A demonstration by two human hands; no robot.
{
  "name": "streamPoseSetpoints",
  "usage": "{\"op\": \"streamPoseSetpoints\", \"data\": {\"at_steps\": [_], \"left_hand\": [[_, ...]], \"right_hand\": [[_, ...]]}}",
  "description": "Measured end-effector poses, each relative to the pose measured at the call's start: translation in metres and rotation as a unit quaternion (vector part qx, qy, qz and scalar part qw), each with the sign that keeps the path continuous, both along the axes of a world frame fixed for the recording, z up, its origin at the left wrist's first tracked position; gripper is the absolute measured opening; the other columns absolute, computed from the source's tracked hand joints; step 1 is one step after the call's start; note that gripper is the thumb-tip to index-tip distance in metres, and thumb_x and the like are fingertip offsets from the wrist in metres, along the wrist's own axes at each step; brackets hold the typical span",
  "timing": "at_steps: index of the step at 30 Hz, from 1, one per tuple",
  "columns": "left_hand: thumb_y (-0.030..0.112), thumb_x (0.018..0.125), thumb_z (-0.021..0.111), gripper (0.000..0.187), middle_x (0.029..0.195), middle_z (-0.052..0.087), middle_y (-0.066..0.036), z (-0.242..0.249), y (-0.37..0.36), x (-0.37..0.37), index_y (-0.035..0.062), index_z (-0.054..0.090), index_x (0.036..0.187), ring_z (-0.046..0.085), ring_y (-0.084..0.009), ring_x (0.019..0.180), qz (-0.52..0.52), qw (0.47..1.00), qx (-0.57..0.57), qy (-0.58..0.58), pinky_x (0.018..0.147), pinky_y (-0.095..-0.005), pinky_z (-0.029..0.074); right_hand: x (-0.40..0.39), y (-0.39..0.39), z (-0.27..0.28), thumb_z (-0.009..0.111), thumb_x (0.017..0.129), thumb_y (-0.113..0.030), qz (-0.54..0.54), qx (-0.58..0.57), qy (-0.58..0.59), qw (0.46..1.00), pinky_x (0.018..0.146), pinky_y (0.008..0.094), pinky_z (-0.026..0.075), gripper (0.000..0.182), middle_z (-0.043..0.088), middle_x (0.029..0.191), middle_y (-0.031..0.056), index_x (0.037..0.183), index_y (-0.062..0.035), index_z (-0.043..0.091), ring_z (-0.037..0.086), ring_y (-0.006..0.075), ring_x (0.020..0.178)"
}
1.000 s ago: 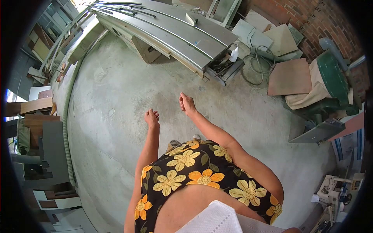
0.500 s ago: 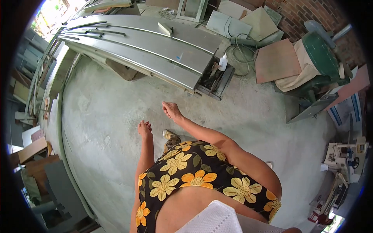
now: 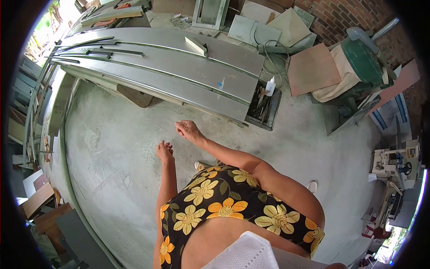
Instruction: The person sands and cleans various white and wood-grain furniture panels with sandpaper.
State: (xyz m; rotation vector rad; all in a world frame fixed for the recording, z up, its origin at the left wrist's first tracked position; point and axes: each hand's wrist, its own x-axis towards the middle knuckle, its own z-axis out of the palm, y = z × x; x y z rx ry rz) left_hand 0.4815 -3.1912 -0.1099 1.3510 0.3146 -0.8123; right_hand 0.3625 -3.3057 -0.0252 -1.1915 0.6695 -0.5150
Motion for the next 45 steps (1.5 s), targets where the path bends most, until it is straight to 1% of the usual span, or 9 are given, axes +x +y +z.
{"op": "streamPoseSetpoints", "data": {"at_steps": [12,15,21,22,25,29,33,39,45], "left_hand": [[0.020,0.084,0.056,0.012,0.069,0.056,-0.002,0.009,-0.043,0.019,0.0130,0.050,0.092,0.049,-0.0101,0.051,-0.005,1.000,-0.012,-0.001,0.040,-0.0201,0.032],[0.023,0.087,0.057,0.019,0.068,0.055,-0.002,0.017,-0.064,0.022,0.0134,0.049,0.100,0.051,-0.0114,0.053,-0.031,0.999,-0.017,-0.016,0.043,-0.0208,0.035],[0.038,0.081,0.065,0.041,0.090,0.057,-0.005,0.052,-0.113,0.005,0.0131,0.045,0.106,0.056,-0.0142,0.064,-0.128,0.991,0.013,-0.023,0.052,-0.0262,0.041],[0.046,0.076,0.068,0.064,0.109,0.053,-0.011,0.058,-0.119,0.001,0.0108,0.039,0.121,0.058,-0.0187,0.075,-0.157,0.987,0.025,-0.004,0.059,-0.0312,0.044],[0.052,0.073,0.068,0.084,0.121,0.045,-0.016,0.066,-0.132,-0.010,0.0099,0.028,0.133,0.056,-0.0230,0.090,-0.231,0.972,0.039,-0.004,0.066,-0.0319,0.045],[0.047,0.072,0.073,0.093,0.120,0.048,-0.016,0.061,-0.142,-0.015,0.0059,0.022,0.138,0.059,-0.0237,0.086,-0.278,0.960,0.043,-0.002,0.070,-0.0336,0.046],[0.043,0.072,0.073,0.088,0.115,0.051,-0.013,0.062,-0.149,-0.020,0.0060,0.025,0.136,0.060,-0.0209,0.084,-0.287,0.957,0.046,-0.009,0.068,-0.0321,0.046],[0.042,0.076,0.070,0.063,0.097,0.061,-0.004,0.069,-0.156,-0.019,0.0094,0.042,0.122,0.060,-0.0154,0.078,-0.306,0.950,0.047,-0.045,0.065,-0.0297,0.045],[0.039,0.078,0.069,0.056,0.097,0.062,-0.003,0.071,-0.157,-0.017,0.0114,0.044,0.120,0.060,-0.0144,0.078,-0.294,0.954,0.047,-0.033,0.065,-0.0276,0.043]], "right_hand": [[0.016,-0.064,0.016,0.054,0.088,-0.039,-0.022,0.014,-0.011,1.000,0.041,0.0193,0.034,0.038,0.046,0.055,-0.0033,0.067,-0.0079,0.052,0.041,0.0043,0.045],[0.019,-0.086,0.021,0.054,0.089,-0.039,-0.033,0.019,-0.036,0.999,0.040,0.0187,0.032,0.038,0.046,0.054,-0.0038,0.067,-0.0084,0.052,0.040,0.0038,0.044],[0.018,-0.133,0.021,0.055,0.089,-0.037,-0.064,0.014,-0.062,0.996,0.039,0.0181,0.032,0.036,0.046,0.054,-0.0044,0.067,-0.0091,0.052,0.040,0.0027,0.044],[0.018,-0.141,0.020,0.055,0.089,-0.037,-0.069,0.014,-0.065,0.995,0.039,0.0180,0.032,0.035,0.046,0.054,-0.0045,0.067,-0.0091,0.052,0.040,0.0026,0.044],[0.015,-0.163,0.021,0.055,0.089,-0.037,-0.088,0.004,-0.048,0.995,0.040,0.0176,0.032,0.035,0.046,0.054,-0.0045,0.068,-0.0091,0.052,0.040,0.0024,0.045],[0.014,-0.192,0.025,0.056,0.089,-0.034,-0.115,0.003,-0.061,0.991,0.037,0.0154,0.029,0.031,0.045,0.053,-0.0067,0.068,-0.0125,0.051,0.038,0.0009,0.043],[0.016,-0.221,0.024,0.057,0.088,-0.033,-0.139,-0.055,-0.045,0.988,0.041,0.0178,0.032,0.032,0.048,0.055,-0.0042,0.070,-0.0078,0.054,0.041,0.0021,0.046],[0.027,-0.243,0.025,0.058,0.088,-0.032,-0.152,-0.069,-0.060,0.984,0.044,0.0188,0.033,0.030,0.048,0.057,-0.0038,0.072,-0.0062,0.056,0.042,0.0031,0.049],[0.037,-0.240,0.018,0.058,0.089,-0.031,-0.148,-0.098,-0.058,0.982,0.044,0.0167,0.033,0.027,0.049,0.060,-0.0044,0.076,-0.0076,0.056,0.041,0.0016,0.050]]}}
